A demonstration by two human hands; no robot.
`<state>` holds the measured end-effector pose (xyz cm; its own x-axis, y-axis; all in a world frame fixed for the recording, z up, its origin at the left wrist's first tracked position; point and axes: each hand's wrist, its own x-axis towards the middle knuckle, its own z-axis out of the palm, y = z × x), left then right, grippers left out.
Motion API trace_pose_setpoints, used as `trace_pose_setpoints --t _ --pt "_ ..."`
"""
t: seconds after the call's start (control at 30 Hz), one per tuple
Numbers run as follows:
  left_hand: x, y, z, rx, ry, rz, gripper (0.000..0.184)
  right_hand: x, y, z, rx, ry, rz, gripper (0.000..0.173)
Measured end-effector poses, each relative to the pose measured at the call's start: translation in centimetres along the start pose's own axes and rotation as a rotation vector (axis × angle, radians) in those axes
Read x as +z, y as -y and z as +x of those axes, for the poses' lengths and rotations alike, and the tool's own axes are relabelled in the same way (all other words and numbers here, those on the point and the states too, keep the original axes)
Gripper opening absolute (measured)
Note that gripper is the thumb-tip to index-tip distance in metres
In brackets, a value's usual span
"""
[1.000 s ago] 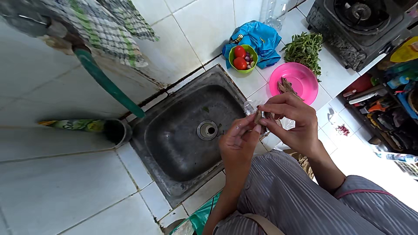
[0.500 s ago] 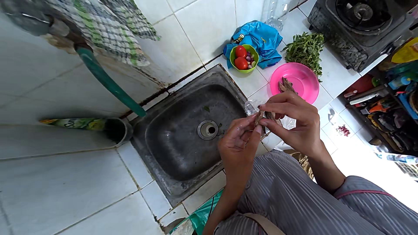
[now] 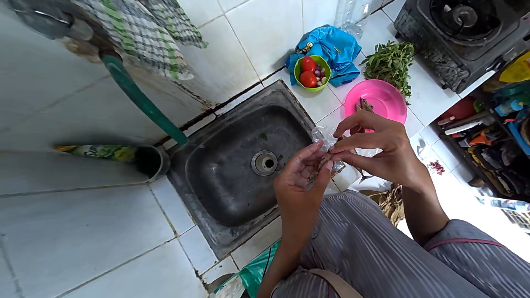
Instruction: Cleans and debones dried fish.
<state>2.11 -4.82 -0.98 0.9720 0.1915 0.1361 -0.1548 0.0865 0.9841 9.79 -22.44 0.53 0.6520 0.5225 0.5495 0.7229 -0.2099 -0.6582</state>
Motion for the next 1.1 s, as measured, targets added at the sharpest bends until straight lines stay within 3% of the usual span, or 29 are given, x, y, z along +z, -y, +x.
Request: trace_pose_setpoints --t 0.27,0.37,0.47,0.53,0.6,0.63,0.67,0.73,0.8,0.93,1.0,1.1 --pt "-0.6 -0.2 -0.1 -0.014 -0.037 0.023 0.035 0.7 -0.6 0.8 0.098 -0.052 0.227 0.008" --pt "-0.9 -0.4 -0.3 -0.016 -0.051 0.012 0.035 1.3 -2.5 1.6 0.179 -0.219 0.594 0.005" --pt "-1.0 -0.6 -0.4 -0.007 -0.051 0.003 0.035 4.2 -6.5 1.9 0.328 -0.304 0.962 0.016" --pt "-1.0 -0.6 -0.4 -0.002 -0.055 -0.003 0.034 7.3 -9.2 0.4 0.374 -0.144 0.637 0.013" --pt "-1.1 -0.6 -0.3 0.002 -0.062 -0.006 0.032 8.7 -9.9 -1.1 0.314 0.263 0.171 0.033" --pt "-1.3 -0.7 -0.3 -0.004 -0.067 -0.001 0.031 8.2 -8.7 -0.4 0.36 0.454 0.106 0.039" --pt "-1.4 -0.7 -0.5 -0.016 -0.07 0.0 0.03 7.7 -7.6 0.1 0.355 0.465 0.113 0.036" --pt "-1.6 -0.7 -0.5 -0.047 -0.075 0.015 0.03 6.2 -6.3 1.1 0.293 0.266 0.203 0.023" --pt "-1.8 -0.7 -0.5 -0.075 -0.07 0.05 0.032 4.6 -4.9 2.5 0.251 0.117 0.346 0.021" --pt "-1.9 -0.7 -0.1 -0.083 -0.066 0.085 0.035 2.1 -2.2 3.6 0.087 0.272 0.433 0.021" --pt "-1.9 -0.9 0.1 -0.103 -0.075 0.094 0.037 1.7 -1.5 3.5 0.076 0.375 0.347 0.029" --pt "-2.2 -1.0 0.2 -0.135 -0.095 0.1 0.042 1.7 -1.1 3.2 0.129 0.354 0.311 0.026"
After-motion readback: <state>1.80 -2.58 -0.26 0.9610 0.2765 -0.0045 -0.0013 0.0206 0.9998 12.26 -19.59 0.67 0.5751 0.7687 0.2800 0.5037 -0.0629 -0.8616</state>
